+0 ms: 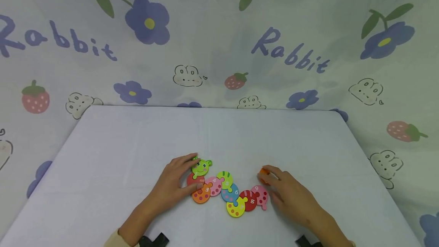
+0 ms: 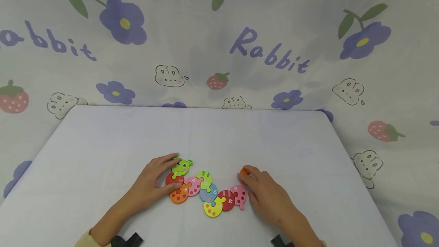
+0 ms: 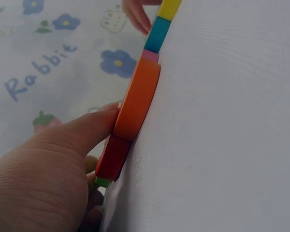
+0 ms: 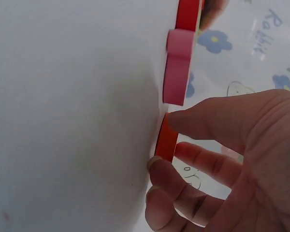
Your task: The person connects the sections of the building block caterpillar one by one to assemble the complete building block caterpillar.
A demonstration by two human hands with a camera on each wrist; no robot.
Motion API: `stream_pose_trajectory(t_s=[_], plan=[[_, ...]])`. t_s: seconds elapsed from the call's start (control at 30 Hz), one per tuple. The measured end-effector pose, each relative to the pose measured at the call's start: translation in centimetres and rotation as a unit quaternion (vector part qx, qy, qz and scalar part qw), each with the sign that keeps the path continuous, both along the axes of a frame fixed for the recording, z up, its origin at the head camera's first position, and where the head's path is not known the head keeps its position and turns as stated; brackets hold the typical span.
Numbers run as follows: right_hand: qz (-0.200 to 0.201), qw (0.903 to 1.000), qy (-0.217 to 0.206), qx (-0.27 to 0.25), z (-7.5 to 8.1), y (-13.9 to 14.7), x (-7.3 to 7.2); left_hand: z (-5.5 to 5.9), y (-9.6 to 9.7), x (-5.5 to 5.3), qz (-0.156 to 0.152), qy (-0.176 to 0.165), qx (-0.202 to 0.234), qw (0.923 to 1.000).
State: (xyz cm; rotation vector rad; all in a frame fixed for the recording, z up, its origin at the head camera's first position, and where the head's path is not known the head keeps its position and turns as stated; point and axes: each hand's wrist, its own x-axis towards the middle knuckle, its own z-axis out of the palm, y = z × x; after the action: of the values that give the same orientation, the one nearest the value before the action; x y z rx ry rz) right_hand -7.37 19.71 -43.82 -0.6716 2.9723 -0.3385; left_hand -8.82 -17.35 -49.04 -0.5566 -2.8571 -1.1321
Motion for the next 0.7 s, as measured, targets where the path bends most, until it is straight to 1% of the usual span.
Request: stream_pose_trajectory(t_s=[0.13, 0.23, 0.3, 0.4, 0.53, 0.6, 0.63, 0.7], plan=[[-0.025, 0.9994, 0.001, 0.025, -0.1, 0.3, -0.4, -0.1, 0.0, 0.0, 0.0, -0.001, 0.001, 1.0], [-0.061, 0.9975, -0.008, 0.033, 0.0, 0.6, -0.6, -0.1, 0.0, 0.0, 0.001, -0.001, -0.001, 1.0], [-0.088, 0.995, -0.027, 0.039, 0.2, 0.8, -0.6, -0.1, -0.1, 0.0, 0.001, -0.001, -0.001, 1.0], [-0.13, 0.9886, -0.064, 0.041, 0.5, 1.0, -0.6, -0.1, -0.3, 0.1, 0.003, 0.001, -0.001, 1.0], [-0.175, 0.9764, -0.116, 0.05, 0.9, 1.0, -0.2, 0.1, -0.3, 0.2, 0.001, 0.002, 0.003, 1.0], [-0.185, 0.9725, -0.131, 0.055, 1.3, 1.1, 0.1, 0.2, -0.2, 0.2, -0.001, 0.0, 0.006, 1.0], [-0.182, 0.9724, -0.134, 0.057, 1.5, 1.1, 0.3, 0.3, -0.2, 0.2, -0.001, -0.002, 0.007, 1.0], [-0.16, 0.9766, -0.13, 0.06, 1.9, 1.1, 0.8, 0.4, -0.2, 0.3, 0.0, -0.001, 0.003, 1.0]])
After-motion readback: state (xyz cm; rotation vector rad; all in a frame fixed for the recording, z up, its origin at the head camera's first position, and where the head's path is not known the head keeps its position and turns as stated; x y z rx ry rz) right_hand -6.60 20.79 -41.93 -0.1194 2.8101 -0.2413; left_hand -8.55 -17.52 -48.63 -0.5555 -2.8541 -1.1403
